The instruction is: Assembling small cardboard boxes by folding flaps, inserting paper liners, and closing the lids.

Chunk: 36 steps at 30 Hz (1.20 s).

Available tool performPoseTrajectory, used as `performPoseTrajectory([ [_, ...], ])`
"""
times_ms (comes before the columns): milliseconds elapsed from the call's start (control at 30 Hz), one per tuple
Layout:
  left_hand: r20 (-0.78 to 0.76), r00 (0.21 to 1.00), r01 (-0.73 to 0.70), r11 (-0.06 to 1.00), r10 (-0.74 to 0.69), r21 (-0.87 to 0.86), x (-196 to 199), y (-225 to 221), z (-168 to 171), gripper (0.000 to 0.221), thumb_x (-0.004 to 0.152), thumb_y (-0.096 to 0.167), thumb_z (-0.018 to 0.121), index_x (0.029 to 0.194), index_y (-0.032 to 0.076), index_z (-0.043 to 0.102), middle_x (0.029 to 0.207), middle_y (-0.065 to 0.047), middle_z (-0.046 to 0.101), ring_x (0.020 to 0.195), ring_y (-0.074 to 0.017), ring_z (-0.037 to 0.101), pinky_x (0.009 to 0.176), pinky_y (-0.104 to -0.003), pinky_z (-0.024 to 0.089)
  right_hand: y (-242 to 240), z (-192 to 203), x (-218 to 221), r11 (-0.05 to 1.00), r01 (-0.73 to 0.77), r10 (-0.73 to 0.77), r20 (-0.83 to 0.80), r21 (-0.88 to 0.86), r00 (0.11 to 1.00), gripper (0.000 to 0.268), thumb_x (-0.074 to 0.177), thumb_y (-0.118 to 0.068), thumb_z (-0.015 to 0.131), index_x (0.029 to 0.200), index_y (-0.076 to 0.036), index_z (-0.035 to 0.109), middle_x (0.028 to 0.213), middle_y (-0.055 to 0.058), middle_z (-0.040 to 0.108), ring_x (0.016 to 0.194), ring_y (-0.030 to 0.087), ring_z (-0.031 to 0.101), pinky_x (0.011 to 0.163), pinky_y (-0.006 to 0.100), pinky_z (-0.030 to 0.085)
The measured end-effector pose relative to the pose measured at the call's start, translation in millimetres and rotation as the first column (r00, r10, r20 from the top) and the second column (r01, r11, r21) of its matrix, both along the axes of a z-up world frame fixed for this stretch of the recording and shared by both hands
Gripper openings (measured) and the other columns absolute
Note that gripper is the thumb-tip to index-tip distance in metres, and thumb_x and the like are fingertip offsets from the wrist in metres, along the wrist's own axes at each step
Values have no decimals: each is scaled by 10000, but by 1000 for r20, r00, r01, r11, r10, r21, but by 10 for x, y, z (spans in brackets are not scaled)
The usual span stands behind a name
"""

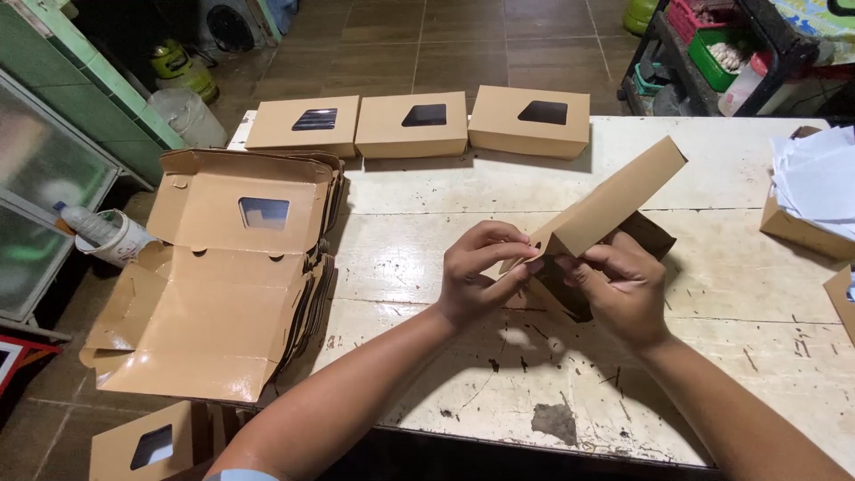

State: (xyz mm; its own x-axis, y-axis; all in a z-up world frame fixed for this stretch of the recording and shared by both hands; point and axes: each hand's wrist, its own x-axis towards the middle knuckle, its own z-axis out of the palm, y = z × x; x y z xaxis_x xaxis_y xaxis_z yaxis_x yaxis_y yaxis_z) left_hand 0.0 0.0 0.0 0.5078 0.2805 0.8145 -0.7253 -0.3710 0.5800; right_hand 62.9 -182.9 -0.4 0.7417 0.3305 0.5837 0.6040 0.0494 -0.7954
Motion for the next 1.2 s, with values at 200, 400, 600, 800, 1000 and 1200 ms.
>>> performPoseTrajectory([
  [200,-19,1000,5,1000,-5,14,20,7,-66,113,838,111,820,946,135,797,943,-65,727,808,-237,722,743,-364,601,-14,14,47,998,-61,60,29,24,998,82,856,-5,810,834,54,757,713,149,590,635,213,723,558,336,601],
  [400,-28,999,-19,1000,19,19,-1,2,-99,119,818,102,842,920,134,789,922,-60,719,804,-245,718,741,-374,602,-48,-27,60,998,-68,68,33,-12,997,79,837,9,816,788,35,759,712,145,610,595,191,716,542,323,593],
  [600,12,999,-30,999,30,34,9,22,-102,141,795,70,833,909,136,782,895,-66,714,791,-262,713,723,-387,600,-93,-103,95,993,-119,119,-37,-5,992,49,848,12,802,849,51,772,721,148,607,636,175,710,559,312,617],
  [800,20,999,-47,999,47,14,20,11,-128,129,811,61,811,910,131,767,877,-61,710,787,-252,703,729,-378,589,-68,-32,59,990,-140,140,-68,3,988,62,843,13,799,844,64,764,715,155,610,637,177,708,563,316,624],
  [1000,16,1000,-27,999,27,20,22,13,-116,124,803,97,833,910,141,787,905,-58,725,797,-242,708,719,-366,592,-16,54,26,993,-115,115,9,1,993,63,844,32,800,817,68,756,680,150,614,617,170,710,549,309,601],
  [1200,32,999,2,998,-4,67,-33,-11,-23,200,810,139,849,1004,148,800,980,-71,744,851,-248,719,752,-352,608,-36,109,-14,997,-77,77,15,-5,997,86,866,1,794,814,47,744,635,135,645,634,172,726,546,304,595],
])
